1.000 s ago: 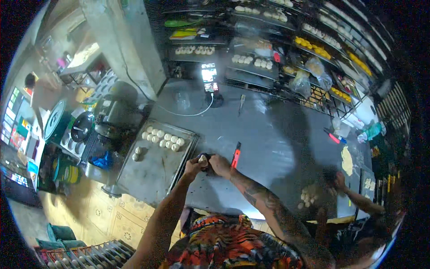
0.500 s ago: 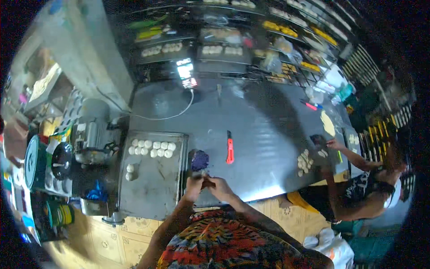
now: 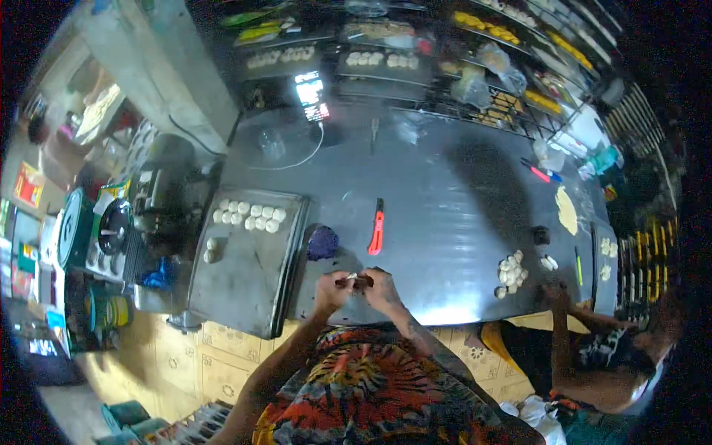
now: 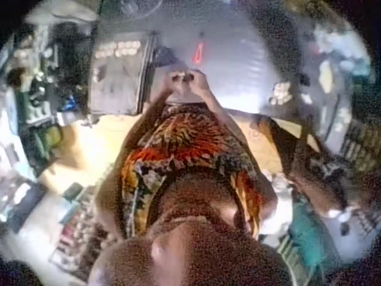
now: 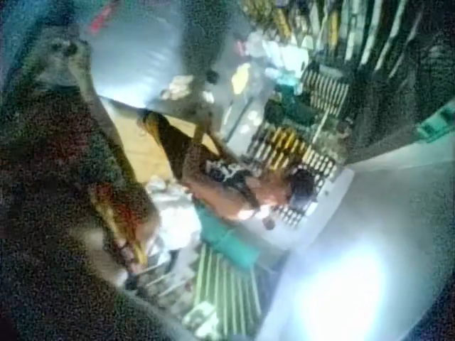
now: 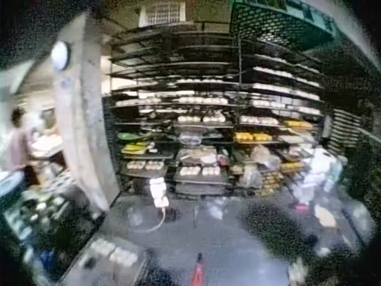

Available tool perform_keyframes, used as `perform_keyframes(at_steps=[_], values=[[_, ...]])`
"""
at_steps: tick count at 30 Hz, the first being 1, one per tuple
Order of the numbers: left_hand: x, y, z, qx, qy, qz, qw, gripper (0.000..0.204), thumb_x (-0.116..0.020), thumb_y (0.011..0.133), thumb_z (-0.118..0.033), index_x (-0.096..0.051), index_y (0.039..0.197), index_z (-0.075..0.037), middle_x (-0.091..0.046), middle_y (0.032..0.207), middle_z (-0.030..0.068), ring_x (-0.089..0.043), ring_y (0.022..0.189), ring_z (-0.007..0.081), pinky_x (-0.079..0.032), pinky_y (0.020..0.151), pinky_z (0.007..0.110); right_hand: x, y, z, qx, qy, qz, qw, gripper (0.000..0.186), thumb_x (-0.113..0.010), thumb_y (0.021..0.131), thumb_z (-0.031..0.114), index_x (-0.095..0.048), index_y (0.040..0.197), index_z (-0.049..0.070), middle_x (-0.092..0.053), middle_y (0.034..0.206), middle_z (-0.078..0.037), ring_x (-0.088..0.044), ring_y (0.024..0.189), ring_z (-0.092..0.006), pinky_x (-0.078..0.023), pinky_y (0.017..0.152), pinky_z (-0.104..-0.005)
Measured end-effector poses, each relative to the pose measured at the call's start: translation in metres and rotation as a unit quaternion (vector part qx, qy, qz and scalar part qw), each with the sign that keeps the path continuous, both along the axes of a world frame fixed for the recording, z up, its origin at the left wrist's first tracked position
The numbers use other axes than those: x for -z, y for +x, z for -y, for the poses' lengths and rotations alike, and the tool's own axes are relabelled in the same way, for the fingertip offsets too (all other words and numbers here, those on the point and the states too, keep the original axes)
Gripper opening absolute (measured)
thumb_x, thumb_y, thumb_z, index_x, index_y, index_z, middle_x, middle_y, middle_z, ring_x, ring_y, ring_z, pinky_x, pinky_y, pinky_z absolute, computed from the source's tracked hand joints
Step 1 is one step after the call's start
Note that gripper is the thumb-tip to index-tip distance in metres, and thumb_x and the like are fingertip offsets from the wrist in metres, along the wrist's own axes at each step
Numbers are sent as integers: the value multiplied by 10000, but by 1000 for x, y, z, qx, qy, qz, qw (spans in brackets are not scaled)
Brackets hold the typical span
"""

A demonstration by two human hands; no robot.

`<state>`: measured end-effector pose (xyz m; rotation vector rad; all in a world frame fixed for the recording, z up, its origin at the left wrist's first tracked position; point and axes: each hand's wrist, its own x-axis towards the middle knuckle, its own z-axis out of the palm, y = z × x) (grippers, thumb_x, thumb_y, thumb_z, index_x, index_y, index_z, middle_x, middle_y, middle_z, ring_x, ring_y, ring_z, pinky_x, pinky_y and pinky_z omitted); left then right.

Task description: Shaping pieces of dough into uniform balls and placing them onto a baking tray.

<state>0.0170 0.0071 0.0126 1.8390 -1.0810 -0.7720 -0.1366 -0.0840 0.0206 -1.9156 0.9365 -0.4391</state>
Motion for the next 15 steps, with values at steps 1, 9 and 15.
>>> perform_keyframes(at_steps=[1,9,15], values=[[-1,-4,1,-10,5,2,1000,180,-718,868,-122,-744,1000,-3,-697,745,32,-580,615,131,-459,578,266,0,-3,4,-16,-9,28,999,223,-676,828,-17,-699,1047,13,-679,946,-102,-632,760,-214,-508,695,-321],[-20,-33,-17,-88,-1,-243,966,164,-679,857,-117,-759,973,-33,-679,728,57,-584,612,153,-457,573,307,1,-10,33,-139,44,55,988,156,-679,814,-8,-695,969,8,-624,911,-87,-562,722,-256,-459,686,-347],[-36,-2,-30,35,-76,48,995,151,-658,808,-52,-766,914,-49,-676,742,65,-577,580,198,-432,546,337,6,17,20,-190,-2,15,982,162,-673,809,-16,-697,967,9,-607,904,-84,-552,732,-255,-454,697,-344]])
